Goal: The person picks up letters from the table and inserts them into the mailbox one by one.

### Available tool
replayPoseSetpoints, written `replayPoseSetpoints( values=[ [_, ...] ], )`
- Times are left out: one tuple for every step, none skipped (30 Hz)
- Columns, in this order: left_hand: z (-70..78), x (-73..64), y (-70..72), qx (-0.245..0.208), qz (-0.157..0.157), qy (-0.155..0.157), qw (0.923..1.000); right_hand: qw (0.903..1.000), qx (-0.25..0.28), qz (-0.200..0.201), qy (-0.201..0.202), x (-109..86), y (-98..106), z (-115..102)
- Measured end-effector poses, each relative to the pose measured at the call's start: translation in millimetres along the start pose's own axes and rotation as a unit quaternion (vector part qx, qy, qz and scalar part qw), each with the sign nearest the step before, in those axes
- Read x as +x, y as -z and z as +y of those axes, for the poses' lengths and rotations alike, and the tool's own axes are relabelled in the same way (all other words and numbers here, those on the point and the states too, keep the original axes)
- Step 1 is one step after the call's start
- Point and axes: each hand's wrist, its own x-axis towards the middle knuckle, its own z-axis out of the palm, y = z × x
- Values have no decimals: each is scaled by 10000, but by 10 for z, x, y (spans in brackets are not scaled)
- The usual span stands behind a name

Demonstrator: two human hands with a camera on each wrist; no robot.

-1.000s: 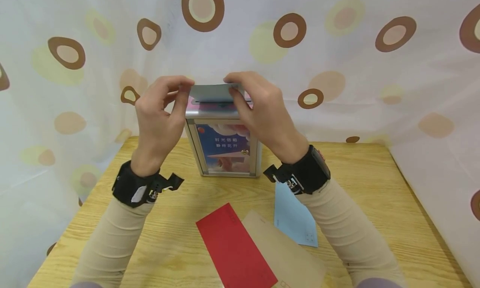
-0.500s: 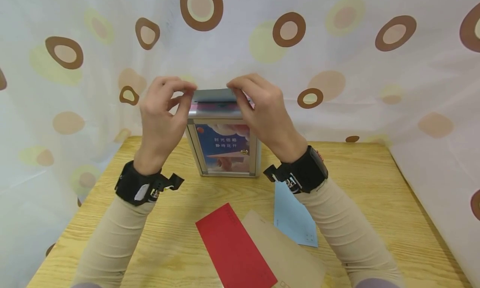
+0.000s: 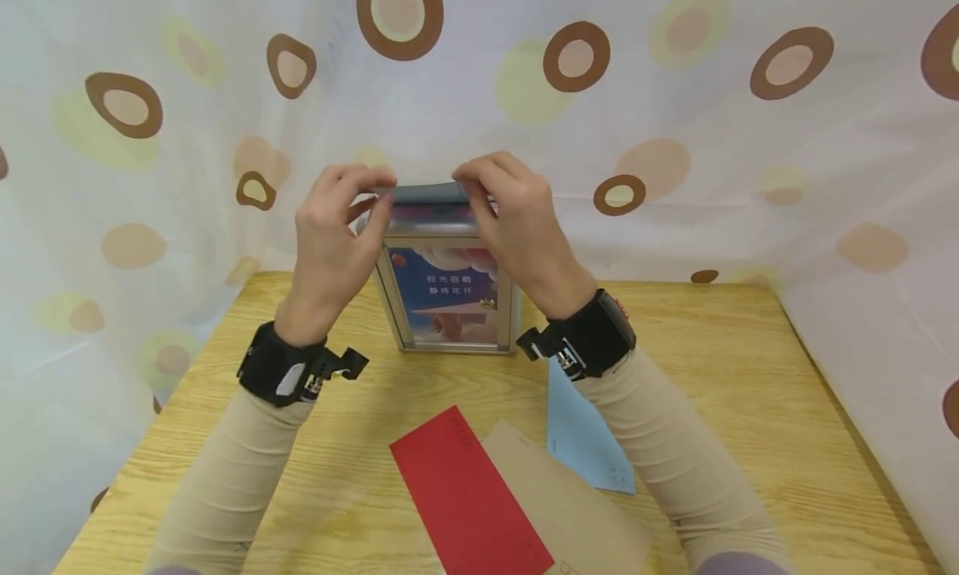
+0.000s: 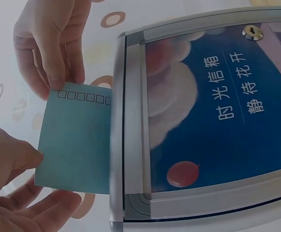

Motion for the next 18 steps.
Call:
replayPoseSetpoints(
  values=[
    [-7, -7, -2, 36, -20, 2, 10000, 10000, -23, -17, -16, -2, -14, 12],
    [-15, -14, -4, 65, -48, 22, 10000, 10000, -39, -33, -20, -5, -28, 25],
    [-20, -20, -6, 67, -80, 67, 9999, 10000, -44, -57, -30, -9, -40, 39],
    [-25, -25, -8, 77, -131, 113, 9998, 9999, -61, -88, -47, -13, -50, 51],
    [-27, -27, -10, 74, -179, 164, 9997, 9999, -76, -122, -69, -19, -61, 66],
    [-31, -30, -12, 88, -241, 220, 9994, 9998, -94, -169, -100, -25, -70, 79],
    [-35, -31, -13, 111, -317, 282, 9990, 9996, -110, -211, -132, -33, -78, 92],
    [-39, -32, -15, 122, -391, 359, 9985, 9995, -126, -256, -168, -40, -85, 101],
    [-44, -32, -18, 140, -467, 420, 9979, 9992, -145, -304, -206, -47, -91, 110],
    [-49, -33, -22, 172, -538, 460, 9973, 9990, -179, -355, -227, -53, -97, 117],
    [-55, -31, -26, 197, -595, 492, 9968, 9987, -197, -397, -245, -58, -104, 124],
    [-63, -31, -31, 234, -659, 525, 9962, 9985, -207, -432, -256, -62, -111, 127],
    [-68, -31, -36, 260, -714, 550, 9956, 9984, -216, -458, -260, -66, -117, 131],
    [-70, -33, -40, 288, -760, 567, 9951, 9982, -231, -486, -262, -69, -125, 133],
    [-72, -34, -43, 316, -807, 585, 9945, 9980, -247, -516, -252, -72, -134, 135],
    [-74, -35, -47, 336, -842, 597, 9941, 9978, -258, -548, -256, -75, -143, 137],
    [-76, -37, -51, 361, -881, 617, 9935, 9976, -270, -580, -271, -78, -152, 139],
    [-75, -37, -55, 391, -940, 644, 9927, 9973, -295, -616, -276, -80, -160, 140]
  ],
)
